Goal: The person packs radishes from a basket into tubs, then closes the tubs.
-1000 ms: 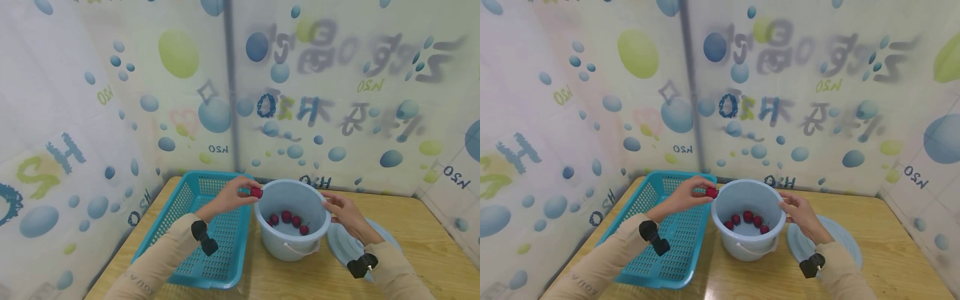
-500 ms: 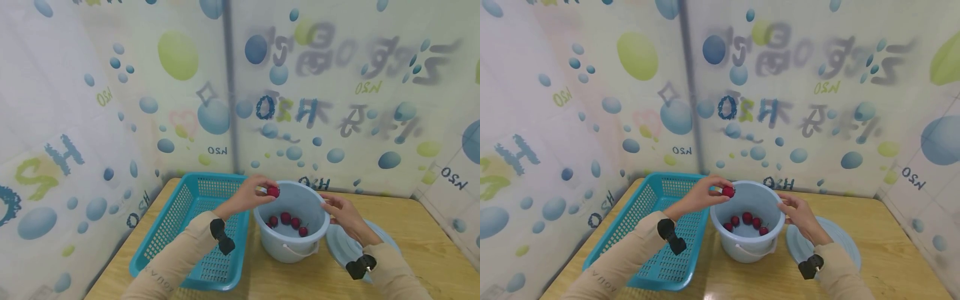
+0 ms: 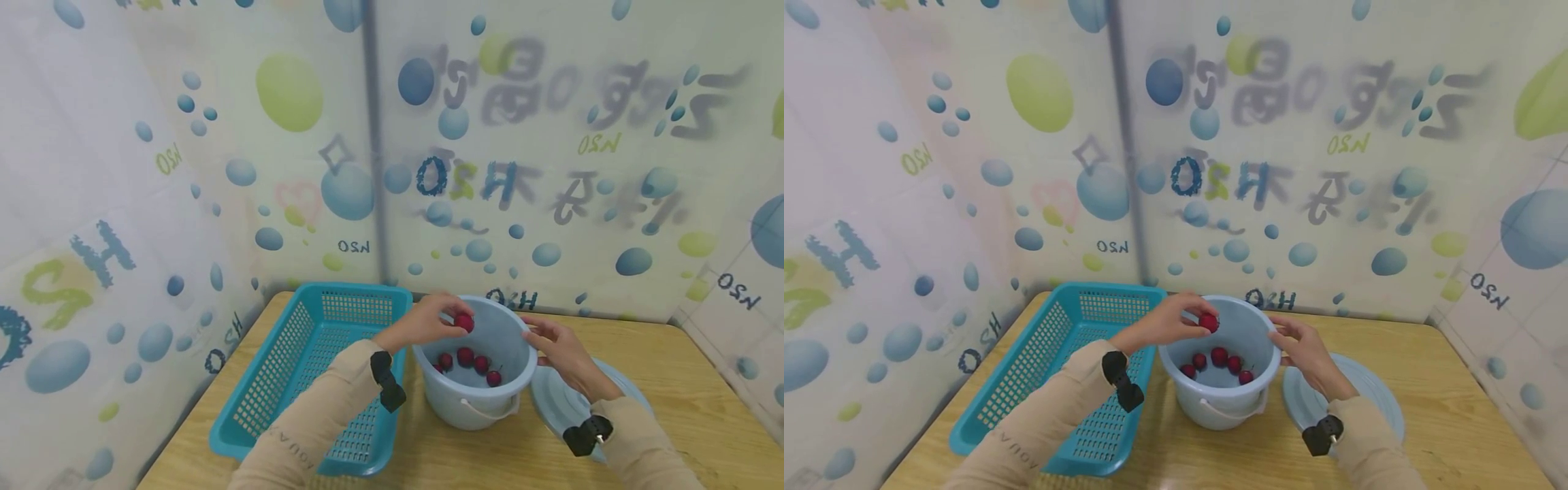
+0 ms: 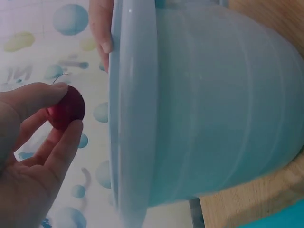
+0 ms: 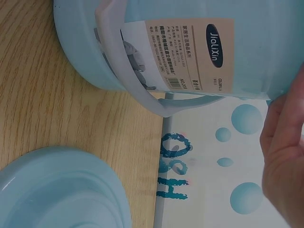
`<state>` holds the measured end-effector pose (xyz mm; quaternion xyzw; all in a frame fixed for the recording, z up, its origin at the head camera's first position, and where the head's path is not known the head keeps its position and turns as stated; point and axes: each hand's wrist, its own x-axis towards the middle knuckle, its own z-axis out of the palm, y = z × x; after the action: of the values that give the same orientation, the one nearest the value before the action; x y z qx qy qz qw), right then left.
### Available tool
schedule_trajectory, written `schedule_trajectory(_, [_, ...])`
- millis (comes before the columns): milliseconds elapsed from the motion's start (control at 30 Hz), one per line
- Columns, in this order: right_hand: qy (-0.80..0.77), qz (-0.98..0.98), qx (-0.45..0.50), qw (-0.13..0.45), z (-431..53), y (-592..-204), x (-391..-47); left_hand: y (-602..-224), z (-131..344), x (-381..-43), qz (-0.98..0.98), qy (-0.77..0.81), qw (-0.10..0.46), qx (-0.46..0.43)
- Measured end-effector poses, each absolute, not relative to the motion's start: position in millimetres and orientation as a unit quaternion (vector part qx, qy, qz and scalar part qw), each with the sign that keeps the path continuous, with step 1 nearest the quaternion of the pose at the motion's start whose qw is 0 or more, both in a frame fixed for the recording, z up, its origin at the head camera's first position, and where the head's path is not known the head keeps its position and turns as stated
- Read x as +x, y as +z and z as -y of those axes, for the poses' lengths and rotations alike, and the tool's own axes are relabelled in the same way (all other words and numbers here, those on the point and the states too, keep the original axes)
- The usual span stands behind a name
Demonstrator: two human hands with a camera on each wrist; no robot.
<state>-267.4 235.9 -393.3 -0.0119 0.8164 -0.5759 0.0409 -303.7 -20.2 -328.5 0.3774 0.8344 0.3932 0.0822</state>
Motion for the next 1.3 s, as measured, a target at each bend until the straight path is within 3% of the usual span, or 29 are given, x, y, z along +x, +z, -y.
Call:
schedule_trajectory(233, [-0.579,-0.814,-0.007,0.042,-233.9,-392.2,-266.4,-332.8,12.9,-309.3,-0.842,0.365,0.109,0.383])
schedule_trajectory(533, [-0.583,-0.811,-0.005,0.044,-234.4,-392.8,-267.9,-337.4,7.9,-306.4,-0.860,0.332,0.083,0.379])
schedule_trajectory(1300, [-0.558,-0.829,-0.029,0.039,-236.3,-390.7,-263.7,-333.3,11.2,-296.8,-0.819,0.433,0.067,0.371])
